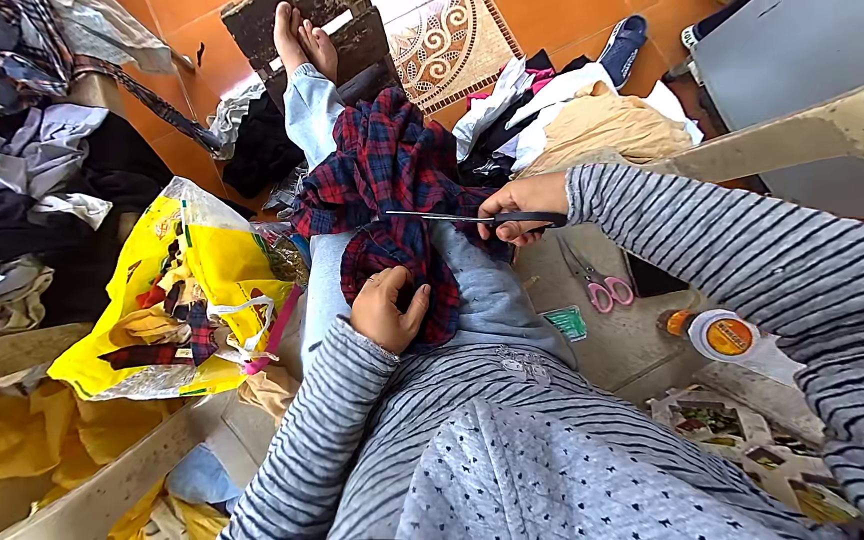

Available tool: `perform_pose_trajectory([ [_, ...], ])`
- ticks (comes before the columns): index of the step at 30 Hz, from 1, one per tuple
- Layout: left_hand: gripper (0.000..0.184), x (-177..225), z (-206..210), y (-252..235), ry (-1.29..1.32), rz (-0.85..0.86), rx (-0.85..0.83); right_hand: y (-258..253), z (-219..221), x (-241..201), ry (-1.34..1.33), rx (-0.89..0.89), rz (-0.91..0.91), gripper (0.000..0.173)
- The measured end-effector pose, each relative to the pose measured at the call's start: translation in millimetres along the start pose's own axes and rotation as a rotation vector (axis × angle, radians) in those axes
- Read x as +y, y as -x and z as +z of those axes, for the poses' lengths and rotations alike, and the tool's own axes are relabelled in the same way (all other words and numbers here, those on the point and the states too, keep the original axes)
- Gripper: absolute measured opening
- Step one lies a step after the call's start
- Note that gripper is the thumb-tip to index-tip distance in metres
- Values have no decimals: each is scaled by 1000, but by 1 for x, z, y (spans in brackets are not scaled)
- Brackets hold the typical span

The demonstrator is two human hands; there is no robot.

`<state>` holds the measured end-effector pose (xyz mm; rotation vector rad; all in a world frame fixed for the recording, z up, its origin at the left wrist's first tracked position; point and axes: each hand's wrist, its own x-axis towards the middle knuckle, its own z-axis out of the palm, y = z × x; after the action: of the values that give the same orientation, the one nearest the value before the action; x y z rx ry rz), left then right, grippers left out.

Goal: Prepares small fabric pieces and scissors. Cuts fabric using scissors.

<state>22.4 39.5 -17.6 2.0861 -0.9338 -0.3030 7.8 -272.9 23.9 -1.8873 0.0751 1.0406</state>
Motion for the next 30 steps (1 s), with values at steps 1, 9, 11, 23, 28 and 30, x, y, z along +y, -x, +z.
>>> perform_pose_trajectory([
  [1, 26, 0, 0, 0, -1, 6, -8, -2, -1, -1, 11, -6, -10, 21],
  [9, 26, 0, 0, 2, -11, 21, -43, -11, -7, -11, 27, -37, 26, 23],
  [11, 26, 0, 0, 3, -14, 24, -48, -12, -7, -13, 30, -38, 35, 22],
  [23, 26, 6, -2, 2, -56, 50, -130, -25, -3, -37, 65, -38, 40, 27],
  [28, 24, 9, -2, 1, -81, 95, -154, -29, 1, -49, 81, -41, 37, 32],
  [30, 24, 10, -2, 3, -79, 77, -132, -31, 3, -53, 81, -42, 32, 33],
])
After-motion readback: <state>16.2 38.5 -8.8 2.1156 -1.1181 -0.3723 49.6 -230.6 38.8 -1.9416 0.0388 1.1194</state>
